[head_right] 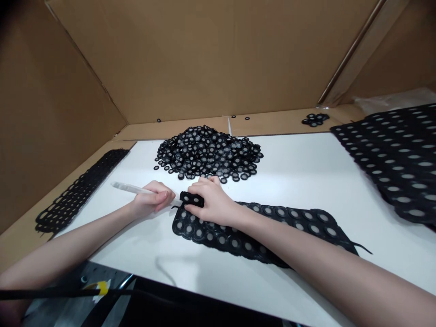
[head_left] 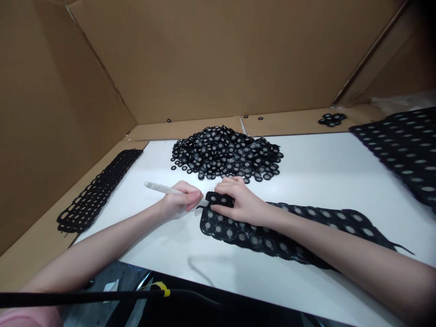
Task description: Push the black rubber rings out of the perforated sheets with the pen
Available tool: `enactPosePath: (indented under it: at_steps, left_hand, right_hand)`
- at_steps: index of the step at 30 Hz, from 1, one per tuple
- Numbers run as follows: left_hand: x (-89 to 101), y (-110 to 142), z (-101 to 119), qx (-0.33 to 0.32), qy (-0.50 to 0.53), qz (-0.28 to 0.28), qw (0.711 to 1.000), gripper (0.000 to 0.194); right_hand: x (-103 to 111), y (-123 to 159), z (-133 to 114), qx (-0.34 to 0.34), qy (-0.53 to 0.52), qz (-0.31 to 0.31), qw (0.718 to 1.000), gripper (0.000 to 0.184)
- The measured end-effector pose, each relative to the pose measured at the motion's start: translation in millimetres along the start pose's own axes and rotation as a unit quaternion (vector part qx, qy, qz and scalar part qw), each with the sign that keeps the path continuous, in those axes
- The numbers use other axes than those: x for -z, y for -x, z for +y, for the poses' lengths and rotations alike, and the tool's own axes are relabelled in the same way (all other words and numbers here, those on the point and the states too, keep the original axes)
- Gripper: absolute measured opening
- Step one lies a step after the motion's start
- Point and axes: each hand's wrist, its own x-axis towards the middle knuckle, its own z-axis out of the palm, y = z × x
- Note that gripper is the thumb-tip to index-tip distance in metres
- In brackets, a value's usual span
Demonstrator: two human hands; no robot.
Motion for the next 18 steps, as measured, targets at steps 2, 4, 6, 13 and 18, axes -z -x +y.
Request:
enactPosePath:
  at_steps: [2,4,6,13,18]
  left_hand:
    - [0.4,0.1,-0.7,0.0,0.006,0.0,1.0,0.056]
    - [1.4,0.3,-1.5,0.001,0.009,0.0,1.0,0.056]
    - [2.6,0.6,-2.1,0.009,0.004,-0.001,1.0,0.056]
    - [-0.8,2.6,3.2,0.038,-0.035,-0.016,0.999,0.055]
    - [-1.1,3.0,2.5,0.034,-0.039,-0.017,0.999,0.054]
  right_hand:
    - [0.1,-0.2,-0.3,-0.003,-0.001,-0.001,1.0,0.022]
    - [0.1,-0.4,-0.7,-0.005,0.0,-0.002,1.0,0.022]
    - [0.1,-0.4,-1.0,-0.007,0.001,-0.003,1.0,0.021]
    - [0.2,-0.2,-1.1,-0.001,0.008,-0.001,1.0,0.021]
    - [1.1,-0.5,-2.2,-0.006,0.001,0.003,1.0,0.022]
